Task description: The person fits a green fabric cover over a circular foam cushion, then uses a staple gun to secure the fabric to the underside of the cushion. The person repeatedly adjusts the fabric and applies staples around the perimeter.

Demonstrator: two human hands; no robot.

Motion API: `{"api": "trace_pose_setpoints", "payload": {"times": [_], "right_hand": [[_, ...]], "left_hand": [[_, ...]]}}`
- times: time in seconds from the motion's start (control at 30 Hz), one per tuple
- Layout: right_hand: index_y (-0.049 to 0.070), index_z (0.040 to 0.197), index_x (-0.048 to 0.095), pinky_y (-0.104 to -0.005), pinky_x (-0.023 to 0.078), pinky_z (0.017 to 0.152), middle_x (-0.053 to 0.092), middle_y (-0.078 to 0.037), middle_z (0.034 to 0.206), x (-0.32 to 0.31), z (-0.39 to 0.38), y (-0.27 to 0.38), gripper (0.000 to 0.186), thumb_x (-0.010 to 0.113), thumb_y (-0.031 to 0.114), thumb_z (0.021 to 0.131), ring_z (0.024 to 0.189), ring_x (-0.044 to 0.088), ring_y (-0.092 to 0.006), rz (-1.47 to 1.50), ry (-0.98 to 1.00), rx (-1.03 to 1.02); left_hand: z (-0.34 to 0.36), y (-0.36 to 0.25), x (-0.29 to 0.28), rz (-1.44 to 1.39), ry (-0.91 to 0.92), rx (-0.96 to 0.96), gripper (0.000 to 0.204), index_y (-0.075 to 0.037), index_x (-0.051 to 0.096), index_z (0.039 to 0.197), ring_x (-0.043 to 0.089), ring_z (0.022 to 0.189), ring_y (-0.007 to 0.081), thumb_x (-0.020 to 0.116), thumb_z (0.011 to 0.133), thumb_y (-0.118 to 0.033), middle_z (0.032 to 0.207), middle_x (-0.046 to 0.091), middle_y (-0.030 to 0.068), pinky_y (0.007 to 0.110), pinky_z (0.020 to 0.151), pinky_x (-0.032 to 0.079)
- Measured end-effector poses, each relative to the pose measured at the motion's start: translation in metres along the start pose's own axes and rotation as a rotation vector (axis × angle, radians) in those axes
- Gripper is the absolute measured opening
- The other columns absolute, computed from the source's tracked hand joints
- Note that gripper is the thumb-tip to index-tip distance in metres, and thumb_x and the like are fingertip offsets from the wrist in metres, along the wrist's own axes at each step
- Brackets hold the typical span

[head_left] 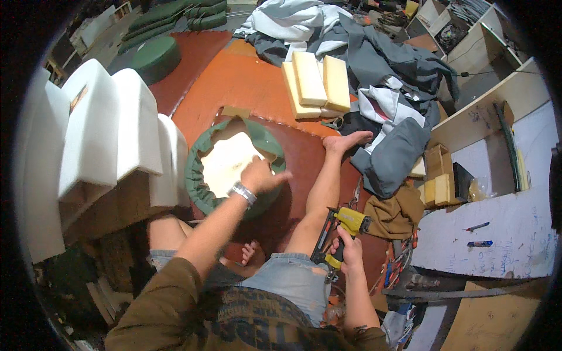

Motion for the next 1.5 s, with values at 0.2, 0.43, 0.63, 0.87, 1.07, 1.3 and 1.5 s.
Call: {"api": "trace_pose_setpoints", "payload": {"times": [0.2,0.43,0.63,0.87,1.07,1.3,1.5], "right_hand": [[0.007,0.109,0.066,-0.0337,0.050,0.053,0.059,-0.002,0.068,-0.001,-0.011,0.001,0.023,0.076,0.024,0.099,0.055,0.058,-0.0163,0.023,0.032,-0.087],[0.002,0.116,0.068,-0.0316,0.053,0.069,0.070,-0.002,0.090,0.020,-0.010,0.043,0.032,0.079,0.024,0.096,0.075,0.064,-0.0130,-0.421,0.221,-0.202],[-0.001,0.123,0.074,-0.0376,0.055,0.093,0.078,-0.008,0.111,0.042,-0.012,0.047,0.043,0.081,0.030,0.094,0.102,0.071,-0.0189,-0.758,0.305,-0.209],[-0.001,0.122,0.075,-0.0352,0.056,0.082,0.077,-0.007,0.096,0.072,-0.007,0.018,0.039,0.078,0.025,0.092,0.085,0.068,-0.0158,-1.134,0.271,-0.172],[0.000,0.120,0.076,-0.0417,0.057,0.093,0.079,-0.020,0.105,0.099,0.005,0.028,0.047,0.077,0.035,0.089,0.100,0.075,-0.0309,-1.231,0.231,-0.112],[-0.002,0.119,0.075,-0.0444,0.057,0.095,0.079,-0.023,0.109,0.116,0.006,0.029,0.047,0.077,0.036,0.090,0.104,0.076,-0.0362,-1.264,0.229,-0.170],[0.004,0.105,0.071,-0.0300,0.052,0.071,0.072,-0.001,0.090,0.078,-0.031,0.042,0.027,0.078,0.028,0.096,0.077,0.066,-0.0117,-0.851,0.371,0.007]], "left_hand": [[-0.061,-0.029,0.048,-0.047,0.059,0.029,0.031,-0.002,0.075,0.108,0.075,0.098,0.0420,0.076,0.093,-0.030,0.099,0.077,0.0259,0.052,0.090,0.059],[-0.088,-0.021,0.036,-0.066,0.311,0.005,0.045,-0.006,0.083,0.104,0.073,0.109,0.0390,0.084,0.085,-0.047,0.116,0.077,0.0212,0.048,0.095,0.059],[-0.080,-0.006,0.034,0.158,-0.101,0.287,0.034,-0.012,0.084,0.103,0.052,0.141,0.0496,0.084,0.086,-0.041,0.155,0.057,0.0183,0.059,0.118,0.041],[-0.063,0.007,0.042,0.187,-0.011,0.418,0.039,-0.010,0.081,0.099,0.064,0.125,0.0502,0.077,0.089,-0.048,0.147,0.064,0.0154,0.054,0.101,0.056],[-0.054,0.005,0.044,0.207,0.047,0.432,0.039,-0.012,0.082,0.100,0.066,0.122,0.0500,0.076,0.089,-0.048,0.139,0.069,0.0166,0.052,0.090,0.060],[-0.054,0.014,0.046,0.156,0.037,0.431,0.044,-0.011,0.083,0.098,0.060,0.136,0.0468,0.072,0.093,-0.054,0.150,0.063,0.0185,0.052,0.100,0.057],[-0.081,0.054,0.021,0.011,0.257,0.387,0.064,-0.010,0.084,0.094,0.031,0.159,0.0442,0.062,0.095,-0.071,0.172,0.035,0.0213,0.062,0.123,0.033]]}}
Point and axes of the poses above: each hand's wrist, its own z-axis towards the middle knuckle, its own x-axis out of the palm, y = z × x, the point moved 3 cm from there along z, towards the middle knuckle
